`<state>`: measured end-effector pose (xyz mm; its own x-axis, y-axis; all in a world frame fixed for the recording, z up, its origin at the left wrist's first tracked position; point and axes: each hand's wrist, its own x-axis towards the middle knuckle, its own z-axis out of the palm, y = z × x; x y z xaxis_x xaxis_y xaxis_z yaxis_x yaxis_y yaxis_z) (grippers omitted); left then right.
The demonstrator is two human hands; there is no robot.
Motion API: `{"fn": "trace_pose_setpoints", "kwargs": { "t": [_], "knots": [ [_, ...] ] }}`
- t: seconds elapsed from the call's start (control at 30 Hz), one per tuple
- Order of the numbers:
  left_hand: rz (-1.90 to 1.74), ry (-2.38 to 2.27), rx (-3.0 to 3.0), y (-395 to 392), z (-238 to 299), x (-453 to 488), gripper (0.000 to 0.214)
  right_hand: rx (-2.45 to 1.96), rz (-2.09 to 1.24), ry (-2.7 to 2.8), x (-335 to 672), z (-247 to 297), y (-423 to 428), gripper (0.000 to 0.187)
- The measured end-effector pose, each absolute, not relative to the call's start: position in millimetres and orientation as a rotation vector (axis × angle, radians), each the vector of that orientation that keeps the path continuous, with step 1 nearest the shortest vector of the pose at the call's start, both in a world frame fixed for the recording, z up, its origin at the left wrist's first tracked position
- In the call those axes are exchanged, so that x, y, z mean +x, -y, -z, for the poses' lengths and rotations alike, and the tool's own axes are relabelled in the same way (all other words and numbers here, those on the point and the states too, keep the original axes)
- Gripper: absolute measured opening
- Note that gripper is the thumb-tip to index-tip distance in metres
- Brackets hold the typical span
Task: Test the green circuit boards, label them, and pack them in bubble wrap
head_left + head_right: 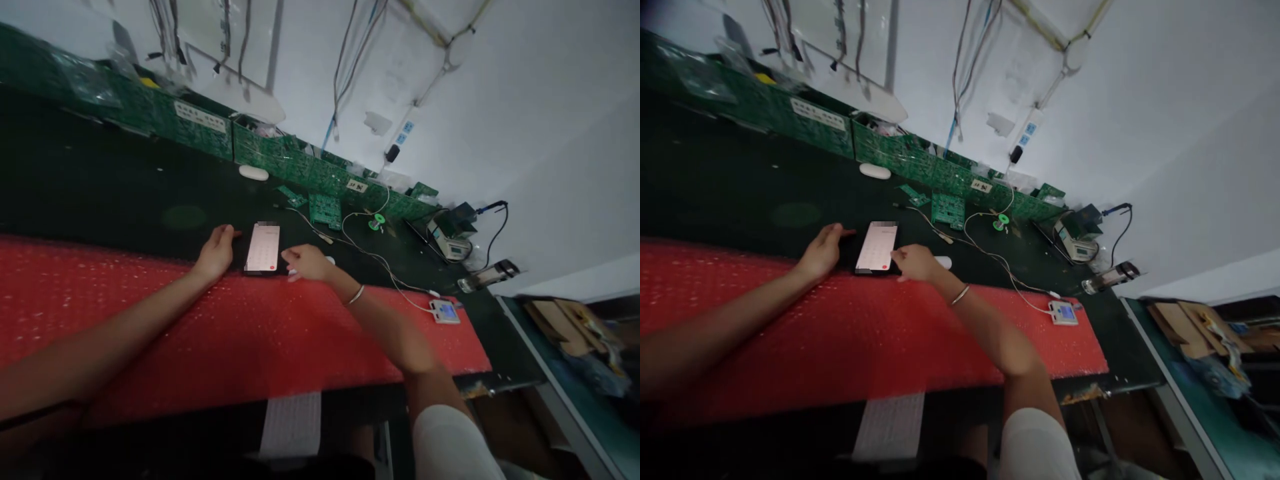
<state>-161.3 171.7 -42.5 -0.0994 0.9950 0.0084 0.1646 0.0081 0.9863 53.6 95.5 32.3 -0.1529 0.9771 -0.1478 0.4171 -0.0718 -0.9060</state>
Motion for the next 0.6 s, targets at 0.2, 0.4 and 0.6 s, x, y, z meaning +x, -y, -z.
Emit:
{"fn": "trace_pose_setpoints", "kwargs": {
  "t": [0.2, 0.4, 0.6],
  "knots": [
    [-1.259, -1.414, 1.255, -167.7, 39.2, -159.2, 0.056, -1.808, -0.830, 1.712, 156.2, -70.5, -99.5, 0.023],
    [-1.075, -1.535, 1.391, -159.4, 34.2, -161.6, 0.048, -1.777, -0.428, 2.096, 173.0, -41.6, -92.6, 0.023],
    [-0.959, -1.690, 1.522, -160.5, 27.6, -156.6, 0.045, -1.295, -0.520, 2.647, 128.2, -0.8, -2.3, 0.024]
  ]
}}
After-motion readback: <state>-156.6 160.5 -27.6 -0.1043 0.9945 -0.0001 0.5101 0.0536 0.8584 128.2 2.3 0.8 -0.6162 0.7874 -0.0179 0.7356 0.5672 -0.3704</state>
